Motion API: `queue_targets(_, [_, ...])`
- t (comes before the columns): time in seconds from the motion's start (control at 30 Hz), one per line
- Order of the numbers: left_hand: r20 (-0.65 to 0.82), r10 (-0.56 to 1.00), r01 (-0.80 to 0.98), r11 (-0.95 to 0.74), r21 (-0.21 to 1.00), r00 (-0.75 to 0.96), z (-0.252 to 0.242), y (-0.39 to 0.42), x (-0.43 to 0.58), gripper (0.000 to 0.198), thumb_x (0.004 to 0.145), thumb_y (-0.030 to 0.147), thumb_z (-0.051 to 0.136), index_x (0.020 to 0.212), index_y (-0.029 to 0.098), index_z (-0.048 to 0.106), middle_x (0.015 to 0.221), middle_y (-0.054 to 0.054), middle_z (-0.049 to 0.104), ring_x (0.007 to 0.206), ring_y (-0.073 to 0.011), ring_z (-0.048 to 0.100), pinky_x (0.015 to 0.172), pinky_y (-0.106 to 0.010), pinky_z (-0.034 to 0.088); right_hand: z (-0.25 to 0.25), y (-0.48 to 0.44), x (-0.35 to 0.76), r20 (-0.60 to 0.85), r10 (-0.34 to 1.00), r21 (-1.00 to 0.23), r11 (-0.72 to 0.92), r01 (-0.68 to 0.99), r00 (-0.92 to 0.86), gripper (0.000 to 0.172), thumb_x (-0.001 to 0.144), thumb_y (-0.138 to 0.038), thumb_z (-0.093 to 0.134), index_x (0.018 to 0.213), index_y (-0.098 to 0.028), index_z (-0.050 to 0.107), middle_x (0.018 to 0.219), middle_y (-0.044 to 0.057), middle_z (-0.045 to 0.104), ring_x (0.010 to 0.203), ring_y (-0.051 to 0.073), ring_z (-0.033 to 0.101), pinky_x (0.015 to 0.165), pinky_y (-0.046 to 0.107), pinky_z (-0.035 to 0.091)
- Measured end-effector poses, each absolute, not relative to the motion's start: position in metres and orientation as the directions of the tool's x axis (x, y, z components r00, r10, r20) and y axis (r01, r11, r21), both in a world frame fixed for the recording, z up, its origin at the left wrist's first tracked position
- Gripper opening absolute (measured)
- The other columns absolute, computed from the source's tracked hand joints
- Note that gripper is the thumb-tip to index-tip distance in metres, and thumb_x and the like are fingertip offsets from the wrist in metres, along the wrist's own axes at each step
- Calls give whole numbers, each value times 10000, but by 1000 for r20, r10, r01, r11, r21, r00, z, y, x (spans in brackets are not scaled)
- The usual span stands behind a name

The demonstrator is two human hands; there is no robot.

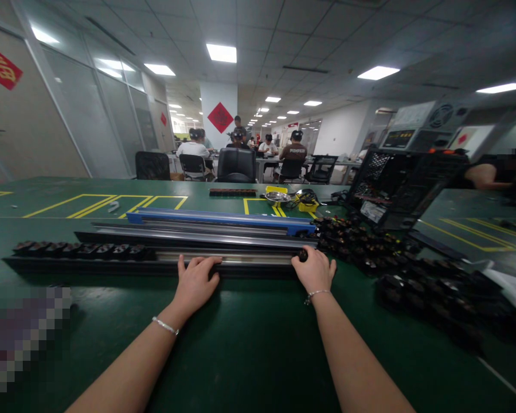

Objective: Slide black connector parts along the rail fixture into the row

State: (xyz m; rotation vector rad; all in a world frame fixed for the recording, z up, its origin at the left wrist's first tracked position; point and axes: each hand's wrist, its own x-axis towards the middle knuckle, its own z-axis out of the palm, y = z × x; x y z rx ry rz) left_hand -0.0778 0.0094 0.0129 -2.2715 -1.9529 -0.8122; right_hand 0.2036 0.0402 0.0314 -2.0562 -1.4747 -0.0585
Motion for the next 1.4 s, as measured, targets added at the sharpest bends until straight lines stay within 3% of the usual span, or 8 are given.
queue_targets(0.47, [412,908,929,-215,300,77,12,9,-78,316,794,277,464,1089,322,568,1083,4,660,1084,-208,517,1076,-609,-28,31,42,217,369,827,-444,-245,862,425,353,725,-297,467,1036,-214,611,1071,68,618,1136,238,445,1043,526,156])
queue_targets(0.67, [402,913,934,-198,297,66,12,10,-78,329,786,272,475,1097,320,572,1089,-1,661,1086,-211,518,1077,-606,-24,29,43,225,363,807,-483,-264,835,465,424,709,-323,495,1106,-215,599,1192,84,557,1142,250,437,969,411,325])
queue_targets(0.8, [404,912,932,-203,302,68,11,11,-79,327,785,275,470,1090,325,577,1077,2,663,1081,-213,520,1076,-608,-25,26,44,229,362,792,-474,-298,829,491,473,708,-363,506,1147,-206,586,1293,105,477,1193,280,390,968,393,334])
queue_targets(1.4, [418,905,931,-217,292,80,10,11,-80,322,793,289,460,1094,323,569,1059,2,662,1081,-207,519,1075,-608,-24,24,50,244,334,799,-524,-283,803,500,504,717,-327,495,1191,-160,534,1165,113,583,1082,264,493,907,344,365])
